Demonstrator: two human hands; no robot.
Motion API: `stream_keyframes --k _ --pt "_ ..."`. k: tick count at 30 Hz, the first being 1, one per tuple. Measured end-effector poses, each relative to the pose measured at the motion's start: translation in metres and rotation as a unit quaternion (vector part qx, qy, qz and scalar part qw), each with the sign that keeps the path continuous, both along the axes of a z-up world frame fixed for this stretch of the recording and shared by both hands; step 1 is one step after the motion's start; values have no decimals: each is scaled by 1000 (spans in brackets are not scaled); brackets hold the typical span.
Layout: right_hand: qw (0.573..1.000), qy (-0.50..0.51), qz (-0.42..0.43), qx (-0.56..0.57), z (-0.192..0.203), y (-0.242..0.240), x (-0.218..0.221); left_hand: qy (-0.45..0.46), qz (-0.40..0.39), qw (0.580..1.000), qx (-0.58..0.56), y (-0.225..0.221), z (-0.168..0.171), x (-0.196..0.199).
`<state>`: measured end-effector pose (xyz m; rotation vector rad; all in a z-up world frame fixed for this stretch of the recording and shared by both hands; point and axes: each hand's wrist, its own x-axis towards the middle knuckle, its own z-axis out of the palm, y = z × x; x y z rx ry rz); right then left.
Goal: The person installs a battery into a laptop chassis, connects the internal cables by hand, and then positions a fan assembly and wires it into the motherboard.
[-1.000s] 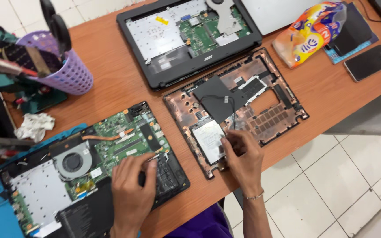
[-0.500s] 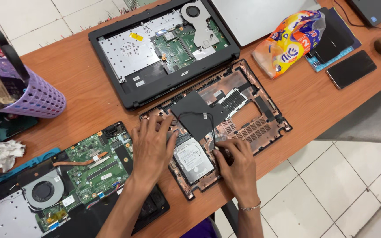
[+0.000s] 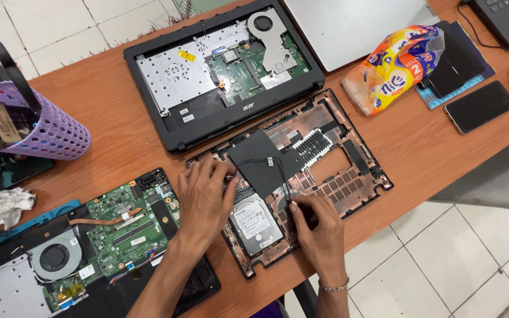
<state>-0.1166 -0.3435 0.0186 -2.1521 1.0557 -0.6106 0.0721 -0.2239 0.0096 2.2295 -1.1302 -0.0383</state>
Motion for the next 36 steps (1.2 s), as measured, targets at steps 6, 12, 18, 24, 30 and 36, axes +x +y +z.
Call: stream_keyframes --k 6,12,18,24,30,36 --pt "995 -86 48 -8 7 1 9 31 18 998 -42 21 15 -1" --pt "978 -88 23 186 12 13 27 88 76 991 -72 65 35 -3" --pt "948 -170 173 204 14 38 61 179 118 966 -144 125 42 -4" --pt "930 -144 266 210 32 84 92 285 225 920 -146 182 38 -10" --pt "874 -180 354 282 36 122 119 415 241 838 -258 218 16 -25" --pt "865 -90 403 285 42 152 139 436 237 813 -306 243 8 -33"
